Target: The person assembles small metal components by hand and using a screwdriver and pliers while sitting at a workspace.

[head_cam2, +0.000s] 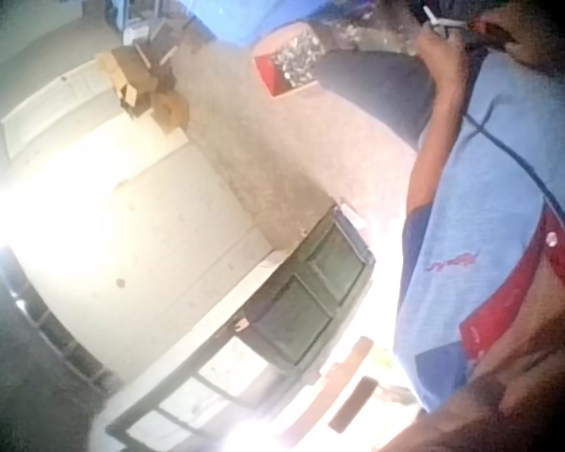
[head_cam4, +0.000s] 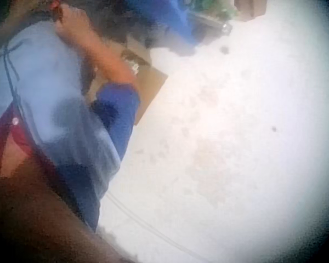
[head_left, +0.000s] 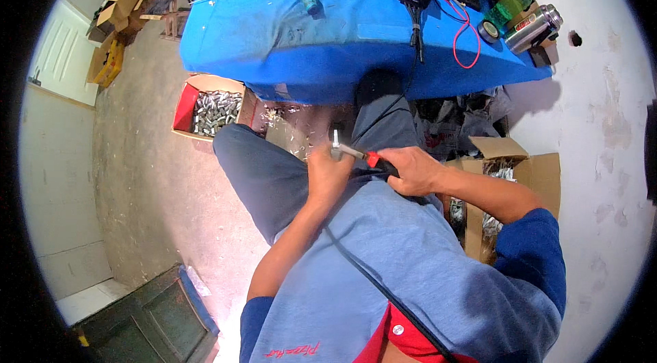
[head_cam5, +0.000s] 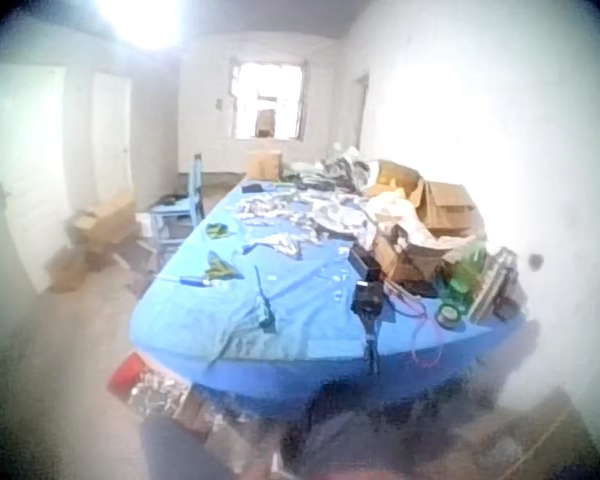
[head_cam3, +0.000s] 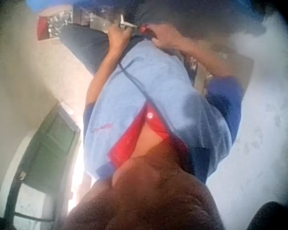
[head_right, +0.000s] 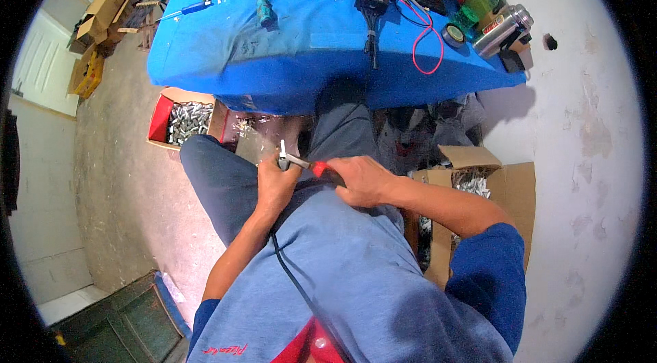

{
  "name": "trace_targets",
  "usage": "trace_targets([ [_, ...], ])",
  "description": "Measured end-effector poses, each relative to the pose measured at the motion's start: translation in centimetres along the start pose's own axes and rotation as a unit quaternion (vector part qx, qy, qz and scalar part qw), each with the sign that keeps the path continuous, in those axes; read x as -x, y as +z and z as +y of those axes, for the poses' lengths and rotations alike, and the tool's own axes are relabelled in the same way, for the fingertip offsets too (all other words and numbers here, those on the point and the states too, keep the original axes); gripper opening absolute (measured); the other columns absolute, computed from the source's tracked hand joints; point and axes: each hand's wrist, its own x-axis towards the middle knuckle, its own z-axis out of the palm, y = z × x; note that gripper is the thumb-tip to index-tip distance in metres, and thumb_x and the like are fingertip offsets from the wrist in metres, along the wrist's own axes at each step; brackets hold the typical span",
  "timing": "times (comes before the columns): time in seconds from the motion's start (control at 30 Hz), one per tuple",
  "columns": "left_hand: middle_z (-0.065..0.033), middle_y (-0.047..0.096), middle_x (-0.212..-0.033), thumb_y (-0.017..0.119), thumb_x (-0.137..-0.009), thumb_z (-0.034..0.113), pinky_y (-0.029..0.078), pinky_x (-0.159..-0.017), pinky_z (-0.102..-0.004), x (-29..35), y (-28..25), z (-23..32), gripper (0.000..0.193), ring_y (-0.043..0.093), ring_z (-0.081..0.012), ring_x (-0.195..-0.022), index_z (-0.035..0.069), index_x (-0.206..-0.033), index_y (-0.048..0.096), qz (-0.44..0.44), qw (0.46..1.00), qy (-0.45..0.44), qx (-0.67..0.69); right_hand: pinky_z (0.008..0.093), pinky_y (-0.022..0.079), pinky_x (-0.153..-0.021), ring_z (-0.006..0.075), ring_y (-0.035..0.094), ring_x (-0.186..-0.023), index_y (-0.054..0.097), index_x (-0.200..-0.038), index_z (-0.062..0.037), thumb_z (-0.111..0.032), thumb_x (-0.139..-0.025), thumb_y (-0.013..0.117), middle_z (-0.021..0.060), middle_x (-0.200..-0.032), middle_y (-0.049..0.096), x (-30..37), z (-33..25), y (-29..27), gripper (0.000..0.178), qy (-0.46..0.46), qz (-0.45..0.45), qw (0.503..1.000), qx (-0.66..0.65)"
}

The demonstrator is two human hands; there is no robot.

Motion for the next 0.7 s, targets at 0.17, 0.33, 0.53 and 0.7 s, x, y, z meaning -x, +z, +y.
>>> trace_targets([
  [0.17, 0.0015, 0.054, -0.060, 0.067, -0.080, 0.013, 0.038, -0.047, -0.0286, 0.5, -0.4, 0.9, 0.020, 0.045, -0.0062, -0.054, -0.006, -0.082, 0.066, -0.040, 0.991, -0.092, 0.086, 0.0284, 0.050, -0.067, 0.0168, 0.067, -0.076, 0.064, -0.101, 0.0024, -0.020, -0.076, 0.062, 0.0101, -0.083, 0.069, -0.9, 0.5, -2.5, 0.034, 0.207, -0.234, 0.857, -0.410],
  [0.33, 0.0018, 0.054, -0.060, 0.068, -0.081, 0.015, 0.038, -0.048, -0.0280, 0.1, -0.4, -0.3, 0.020, 0.046, -0.0059, -0.057, -0.004, -0.082, 0.066, -0.022, 0.996, -0.061, 0.054, 0.0317, 0.054, -0.078, 0.0226, 0.069, -0.088, 0.061, -0.110, 0.0078, -0.015, -0.072, 0.062, 0.0187, -0.100, 0.069, -0.7, 0.5, -4.3, 0.044, 0.220, -0.265, 0.771, -0.535],
  [0.53, -0.0016, 0.056, -0.060, 0.069, -0.081, 0.014, 0.039, -0.050, -0.0289, 0.4, -0.1, 0.1, 0.017, 0.047, -0.0063, -0.058, -0.004, -0.080, 0.065, -0.016, 0.999, -0.014, 0.040, 0.0326, 0.056, -0.075, 0.0262, 0.070, -0.093, 0.057, -0.119, 0.0078, -0.015, -0.070, 0.062, 0.0226, -0.108, 0.068, -0.7, 0.5, -5.0, 0.054, 0.232, -0.295, 0.736, -0.564],
  [0.7, -0.0063, 0.059, -0.062, 0.068, -0.079, 0.010, 0.042, -0.052, -0.0301, 0.3, 0.1, -0.3, 0.014, 0.049, -0.0079, -0.059, -0.003, -0.083, 0.066, -0.009, 1.000, 0.004, 0.019, 0.0296, 0.057, -0.061, 0.0256, 0.072, -0.089, 0.058, -0.111, 0.0046, -0.019, -0.075, 0.064, 0.0227, -0.109, 0.067, -0.9, 0.3, -5.3, 0.044, 0.241, -0.309, 0.725, -0.567],
])
